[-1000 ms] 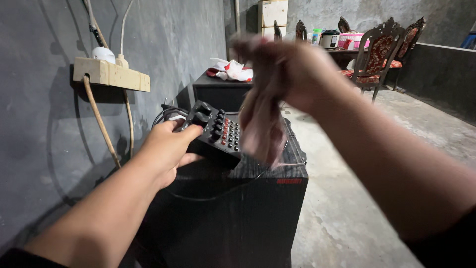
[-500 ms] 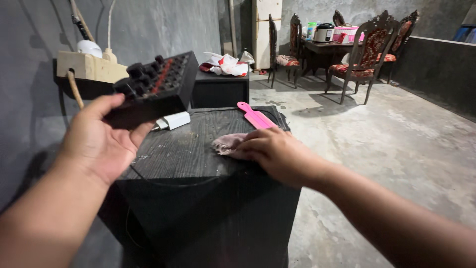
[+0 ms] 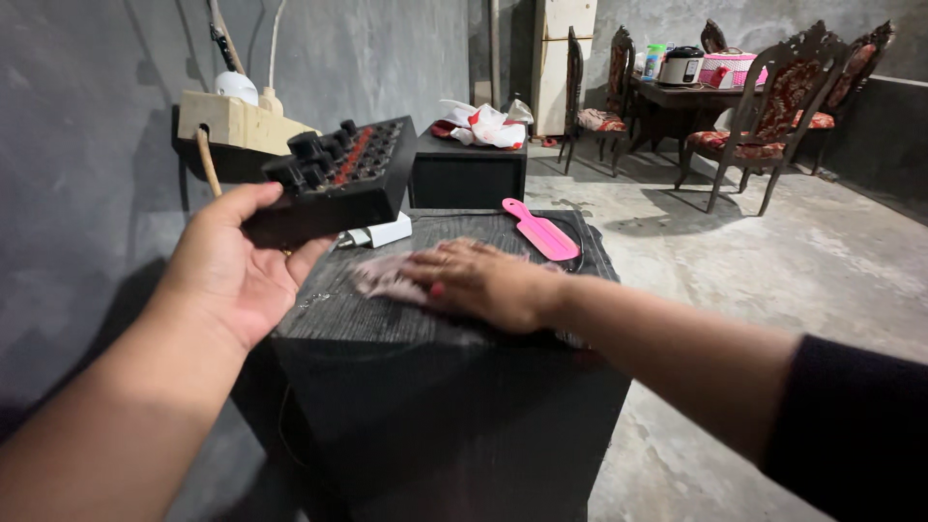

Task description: The person wipes down an electronic audio mixer and the surface of a subwoofer using a cloth, then gathers a power adapter and a comb.

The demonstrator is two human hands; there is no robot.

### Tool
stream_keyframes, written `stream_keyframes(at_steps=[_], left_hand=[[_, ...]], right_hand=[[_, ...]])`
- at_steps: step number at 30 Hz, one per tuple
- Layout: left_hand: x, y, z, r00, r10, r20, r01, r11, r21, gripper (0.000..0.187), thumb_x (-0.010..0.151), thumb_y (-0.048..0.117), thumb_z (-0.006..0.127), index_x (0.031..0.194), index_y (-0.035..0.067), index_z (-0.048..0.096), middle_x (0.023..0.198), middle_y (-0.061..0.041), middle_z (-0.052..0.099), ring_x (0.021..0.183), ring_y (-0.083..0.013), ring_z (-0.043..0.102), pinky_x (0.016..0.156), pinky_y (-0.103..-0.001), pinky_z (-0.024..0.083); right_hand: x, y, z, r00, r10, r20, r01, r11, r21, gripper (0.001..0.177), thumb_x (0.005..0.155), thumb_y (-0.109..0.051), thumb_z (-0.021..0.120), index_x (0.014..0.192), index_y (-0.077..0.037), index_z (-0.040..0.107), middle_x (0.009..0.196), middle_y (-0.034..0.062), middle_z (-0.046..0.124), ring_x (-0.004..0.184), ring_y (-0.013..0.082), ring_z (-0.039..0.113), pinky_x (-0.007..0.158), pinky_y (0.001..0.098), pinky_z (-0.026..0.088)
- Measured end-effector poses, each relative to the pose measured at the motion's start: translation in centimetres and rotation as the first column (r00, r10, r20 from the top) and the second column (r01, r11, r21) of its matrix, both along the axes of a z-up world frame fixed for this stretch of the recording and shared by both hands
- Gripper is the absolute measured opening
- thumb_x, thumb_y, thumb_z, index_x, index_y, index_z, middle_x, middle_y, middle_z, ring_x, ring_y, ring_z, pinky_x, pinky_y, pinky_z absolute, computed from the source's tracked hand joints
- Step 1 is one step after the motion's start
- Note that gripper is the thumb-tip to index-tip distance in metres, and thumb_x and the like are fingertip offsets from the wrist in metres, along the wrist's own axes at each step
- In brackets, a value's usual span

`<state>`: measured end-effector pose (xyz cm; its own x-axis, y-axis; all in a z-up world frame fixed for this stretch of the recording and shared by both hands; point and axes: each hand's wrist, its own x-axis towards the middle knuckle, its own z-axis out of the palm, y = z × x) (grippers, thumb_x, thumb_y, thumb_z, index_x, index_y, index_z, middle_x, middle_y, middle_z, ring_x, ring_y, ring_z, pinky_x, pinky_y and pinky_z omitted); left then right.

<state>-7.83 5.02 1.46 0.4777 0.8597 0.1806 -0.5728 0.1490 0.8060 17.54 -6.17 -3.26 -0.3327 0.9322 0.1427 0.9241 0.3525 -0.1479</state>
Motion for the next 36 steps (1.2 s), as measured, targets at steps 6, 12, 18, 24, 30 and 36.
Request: stream_keyframes(at_steps=[6,12,18,24,30,36], left_hand=[[-0.2,-0.4,0.0,0.999,-0.014,-0.042,0.013,0.999,-0.046,0.025,0.09,0.019,0.061,0.113,0.007,0.062,0.11,-0.008,0.074,0.101,-0.0238,0.073,0.081,-0.039,0.061],[0.6,-0.4,-1.1,0.994,0.012,-0.104,-0.024,0.993,-0.112,0.027,0.09,0.017,0.061,0.114,0.005,0.062,0.111,-0.009,0.074,0.103,-0.0239,0.074,0.086,-0.04,0.062],[2.5,0.0,-1.4,0.995,-0.026,-0.094,0.013,0.99,-0.137,0.022,0.09,0.015,0.063,0.11,0.005,0.061,0.108,-0.009,0.074,0.102,-0.0242,0.074,0.086,-0.039,0.062],[4.8,-2.0,-1.5,0.991,-0.13,0.013,0.129,0.951,-0.28,0.027,0.083,0.018,0.064,0.107,0.006,0.059,0.108,-0.011,0.07,0.104,-0.0286,0.068,0.093,-0.044,0.059],[10.0,-4.1,-2.3,0.926,-0.305,0.222,0.375,0.813,-0.446,0.037,0.084,0.023,0.063,0.111,-0.003,0.059,0.112,-0.017,0.064,0.107,-0.0301,0.061,0.104,-0.052,0.055],[13.6,-3.7,-3.0,0.929,-0.338,0.148,0.368,0.807,-0.462,0.04,0.083,0.027,0.065,0.117,0.007,0.061,0.118,-0.01,0.065,0.108,-0.0289,0.06,0.118,-0.055,0.036]], right_hand=[[1.2,2.8,-0.2,0.967,-0.243,0.071,0.243,0.97,-0.001,0.056,0.107,-0.043,0.033,0.159,-0.025,0.027,0.169,0.005,0.018,0.156,0.0289,0.011,0.125,0.0489,0.008],[-2.1,-4.9,-0.3,0.983,0.009,-0.181,-0.004,1.0,0.029,0.048,0.105,-0.021,0.043,0.153,-0.014,0.044,0.16,0.0103,0.044,0.151,0.0289,0.035,0.123,0.0466,0.021],[-1.4,-7.6,1.5,0.541,0.018,-0.841,-0.083,0.996,-0.032,0.035,0.101,-0.01,0.048,0.13,0.0,0.066,0.134,0.0174,0.07,0.131,0.0302,0.065,0.113,0.0424,0.05],[8.2,-9.5,3.8,-0.263,-0.082,-0.961,0.148,0.981,-0.124,0.039,0.1,-0.008,0.038,0.135,-0.011,0.056,0.113,0.0162,0.068,0.105,0.0298,0.066,0.101,0.0512,0.054],[13.6,-8.4,3.1,-0.36,-0.381,-0.851,0.184,0.866,-0.465,0.029,0.099,-0.02,0.057,0.117,0.001,0.068,0.09,0.0161,0.072,0.061,0.0256,0.069,0.04,0.0334,0.053],[9.8,-5.0,3.1,0.352,-0.749,-0.561,0.696,0.61,-0.378,0.036,0.083,-0.032,0.084,0.077,0.002,0.075,0.064,0.0111,0.067,0.045,0.0183,0.055,0.038,0.0327,0.041]])
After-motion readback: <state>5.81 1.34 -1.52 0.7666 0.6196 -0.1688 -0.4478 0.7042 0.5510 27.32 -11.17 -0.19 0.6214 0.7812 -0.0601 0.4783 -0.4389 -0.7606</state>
